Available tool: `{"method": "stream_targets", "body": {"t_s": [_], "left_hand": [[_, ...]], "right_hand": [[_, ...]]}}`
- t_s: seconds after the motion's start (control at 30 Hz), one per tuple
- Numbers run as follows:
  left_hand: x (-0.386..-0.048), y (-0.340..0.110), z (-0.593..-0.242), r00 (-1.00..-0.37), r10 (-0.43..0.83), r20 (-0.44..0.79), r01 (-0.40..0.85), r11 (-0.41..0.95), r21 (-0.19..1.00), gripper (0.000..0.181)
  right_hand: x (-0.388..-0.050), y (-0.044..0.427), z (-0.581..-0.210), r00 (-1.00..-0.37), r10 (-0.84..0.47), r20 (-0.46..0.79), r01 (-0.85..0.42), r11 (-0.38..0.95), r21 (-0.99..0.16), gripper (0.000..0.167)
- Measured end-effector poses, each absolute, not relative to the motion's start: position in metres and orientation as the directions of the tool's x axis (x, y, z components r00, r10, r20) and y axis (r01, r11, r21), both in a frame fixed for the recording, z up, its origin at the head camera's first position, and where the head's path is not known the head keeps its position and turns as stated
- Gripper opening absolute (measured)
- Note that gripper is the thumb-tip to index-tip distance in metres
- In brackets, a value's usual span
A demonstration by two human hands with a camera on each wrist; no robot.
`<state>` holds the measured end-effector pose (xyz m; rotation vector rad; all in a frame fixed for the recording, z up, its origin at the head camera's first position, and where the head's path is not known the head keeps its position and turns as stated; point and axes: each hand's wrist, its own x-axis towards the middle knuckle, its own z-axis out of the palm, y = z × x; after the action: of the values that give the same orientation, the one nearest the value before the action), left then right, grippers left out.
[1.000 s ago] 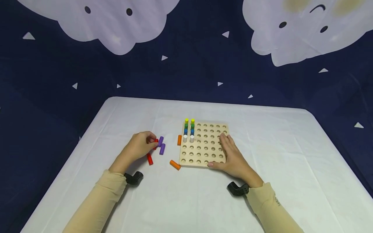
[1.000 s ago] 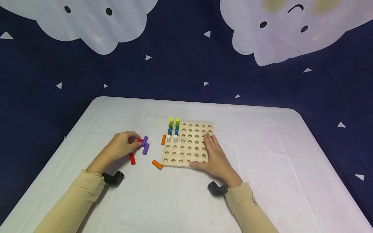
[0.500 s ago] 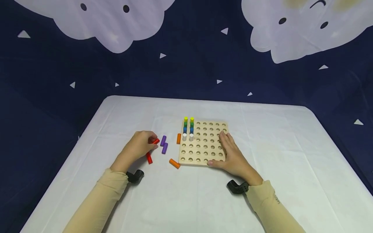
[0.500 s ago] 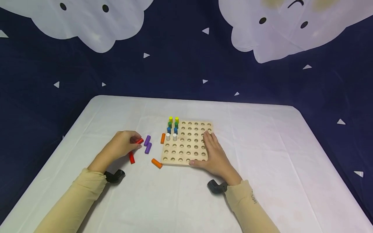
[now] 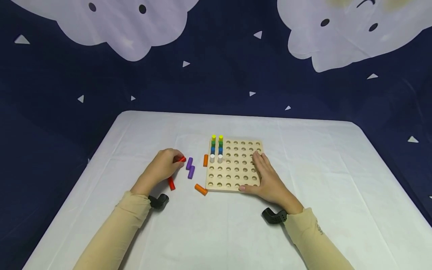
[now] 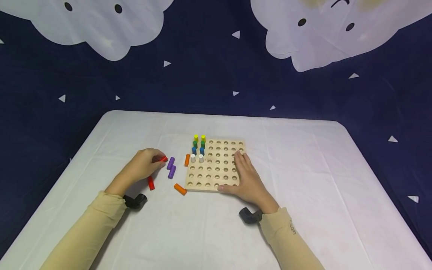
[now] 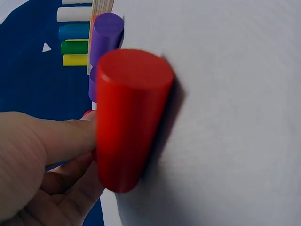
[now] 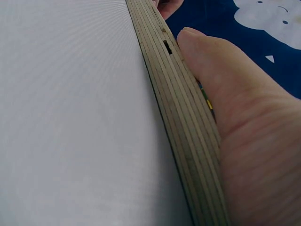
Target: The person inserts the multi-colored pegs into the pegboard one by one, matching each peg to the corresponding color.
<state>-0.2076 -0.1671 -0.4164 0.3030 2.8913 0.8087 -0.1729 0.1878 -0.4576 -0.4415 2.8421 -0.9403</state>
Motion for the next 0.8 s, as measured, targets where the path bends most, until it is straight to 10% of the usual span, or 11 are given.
{"method": "stream_targets", "body": {"t_s": [0.8], "left_hand": [[-0.205, -0.138, -0.407, -0.988, 0.152, 0.011, 0.106, 0.635, 0.765, 0.02]], "right_hand": [[-0.173, 0.189, -0.457, -0.951, -0.309, -0.023, -0.235, 0.77, -0.594, 0.13]]}}
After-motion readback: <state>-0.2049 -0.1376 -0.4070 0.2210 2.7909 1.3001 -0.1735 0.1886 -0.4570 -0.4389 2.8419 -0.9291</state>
